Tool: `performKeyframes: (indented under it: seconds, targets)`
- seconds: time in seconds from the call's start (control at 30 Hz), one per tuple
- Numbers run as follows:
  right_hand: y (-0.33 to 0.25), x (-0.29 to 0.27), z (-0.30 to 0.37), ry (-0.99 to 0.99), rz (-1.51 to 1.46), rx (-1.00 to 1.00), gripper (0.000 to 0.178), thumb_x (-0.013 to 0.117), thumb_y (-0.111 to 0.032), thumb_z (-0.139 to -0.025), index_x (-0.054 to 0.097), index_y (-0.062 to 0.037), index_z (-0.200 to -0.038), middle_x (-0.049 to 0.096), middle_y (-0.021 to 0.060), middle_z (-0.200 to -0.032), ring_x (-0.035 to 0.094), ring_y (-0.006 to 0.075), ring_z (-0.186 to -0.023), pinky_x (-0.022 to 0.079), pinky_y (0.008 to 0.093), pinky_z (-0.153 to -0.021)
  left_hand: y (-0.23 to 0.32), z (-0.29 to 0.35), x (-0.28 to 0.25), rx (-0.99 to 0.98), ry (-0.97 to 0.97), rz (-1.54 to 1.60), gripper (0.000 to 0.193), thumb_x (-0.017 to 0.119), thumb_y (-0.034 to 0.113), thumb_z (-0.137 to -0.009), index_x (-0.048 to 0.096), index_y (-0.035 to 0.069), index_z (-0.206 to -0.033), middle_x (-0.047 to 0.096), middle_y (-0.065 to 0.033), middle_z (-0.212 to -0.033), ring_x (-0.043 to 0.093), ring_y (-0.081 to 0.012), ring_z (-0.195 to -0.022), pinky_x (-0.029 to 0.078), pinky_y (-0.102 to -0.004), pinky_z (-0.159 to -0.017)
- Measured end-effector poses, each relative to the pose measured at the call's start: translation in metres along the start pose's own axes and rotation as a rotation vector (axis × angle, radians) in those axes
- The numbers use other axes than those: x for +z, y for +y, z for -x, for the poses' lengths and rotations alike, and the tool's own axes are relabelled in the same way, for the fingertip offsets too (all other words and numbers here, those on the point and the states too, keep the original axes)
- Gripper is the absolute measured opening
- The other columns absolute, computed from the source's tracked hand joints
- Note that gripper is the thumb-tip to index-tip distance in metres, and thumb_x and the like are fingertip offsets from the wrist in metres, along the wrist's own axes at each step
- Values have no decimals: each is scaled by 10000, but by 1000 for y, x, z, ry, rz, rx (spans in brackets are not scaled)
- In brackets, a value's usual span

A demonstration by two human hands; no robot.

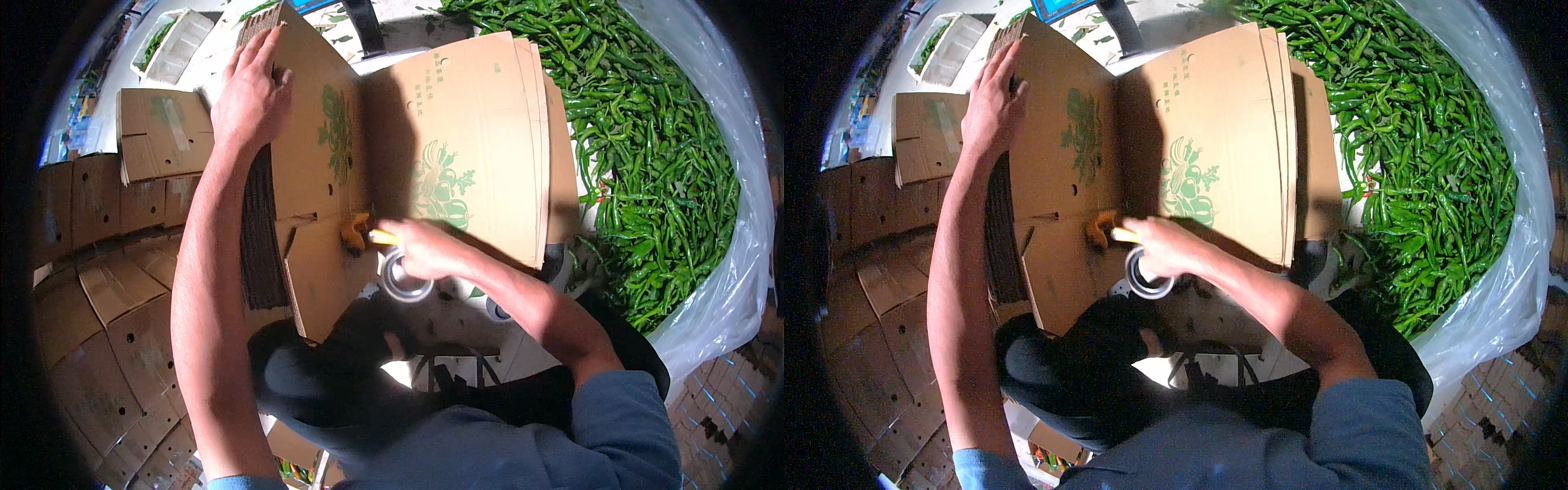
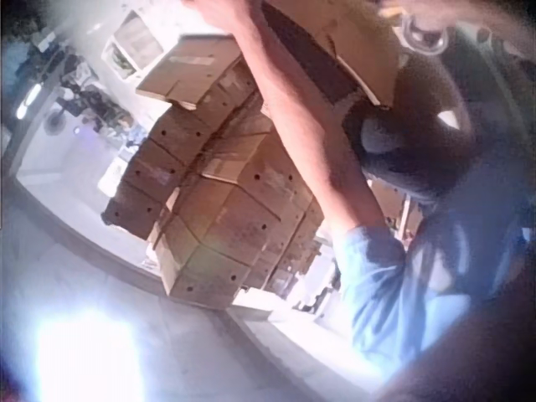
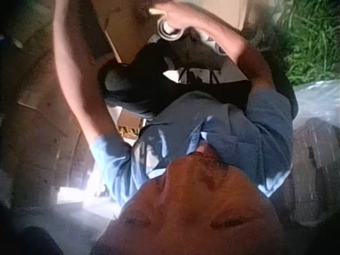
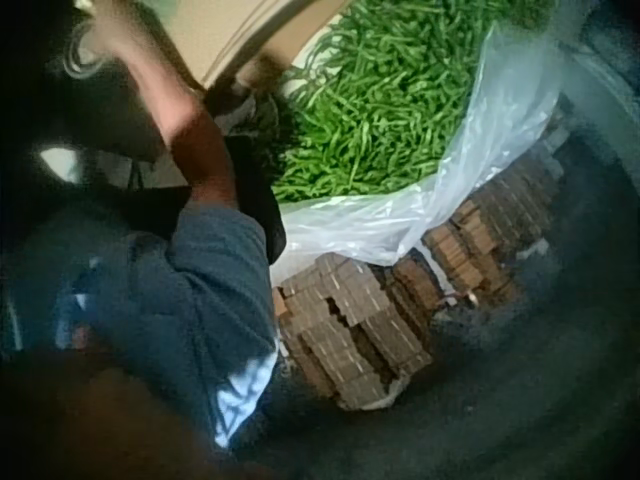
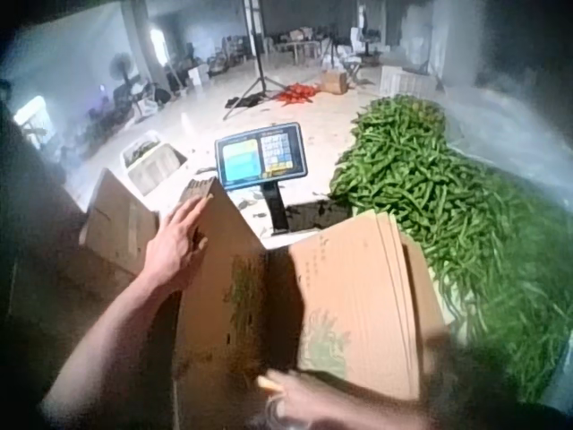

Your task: The person assembles flat cardboard boxes by folding them into shape and securing the seams with a tape dispenser. They then stack the finished boxes and secure the stack with a blue plastic tie.

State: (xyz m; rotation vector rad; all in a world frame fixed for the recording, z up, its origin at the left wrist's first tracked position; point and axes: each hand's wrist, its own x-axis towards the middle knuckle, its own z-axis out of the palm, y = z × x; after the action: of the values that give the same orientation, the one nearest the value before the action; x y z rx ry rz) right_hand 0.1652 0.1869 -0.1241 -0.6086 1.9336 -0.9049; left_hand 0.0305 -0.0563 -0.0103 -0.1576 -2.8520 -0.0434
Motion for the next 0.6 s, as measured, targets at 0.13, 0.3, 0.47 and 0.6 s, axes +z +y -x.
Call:
performKeyframes:
  seconds: [0.13, 0.3, 0.47, 0.6]
  targets:
    - [-19, -39, -9, -248, 100, 53, 691, 524, 44, -703, 459, -101, -1375, 671, 181, -979, 676, 252, -809, 552, 354, -637, 1, 3, -1, -26, -7, 1, 559, 523, 271, -927, 337, 194, -1449, 364, -38, -1475, 327, -300, -1360, 336, -413, -1108]
    - [-32, -82, -48, -422, 415, -91, 289, 661, 3, -633, 670, -7, -923, 689, 174, -809, 670, 272, -714, 531, 409, -609, -1, 0, 2, 5, 3, 7, 564, 524, 280, -923, 338, 202, -1450, 363, -32, -1477, 327, -292, -1361, 340, -412, -1105]
    - [-6, -62, -58, -498, 302, -44, 309, 711, -40, -589, 667, 21, -889, 685, 161, -802, 652, 252, -689, 521, 382, -599, 1, -2, 3, -9, -10, 13, 558, 517, 293, -919, 347, 217, -1446, 369, -29, -1473, 331, -288, -1359, 355, -421, -1092]
    - [29, -33, -54, -375, 86, -225, 359, 619, 15, -659, 624, -20, -1015, 676, 171, -842, 652, 303, -781, 507, 414, -674, -9, 4, 3, 3, 7, 72, 555, 533, 242, -903, 378, 221, -1436, 398, -43, -1458, 389, -284, -1324, 360, -413, -1078]
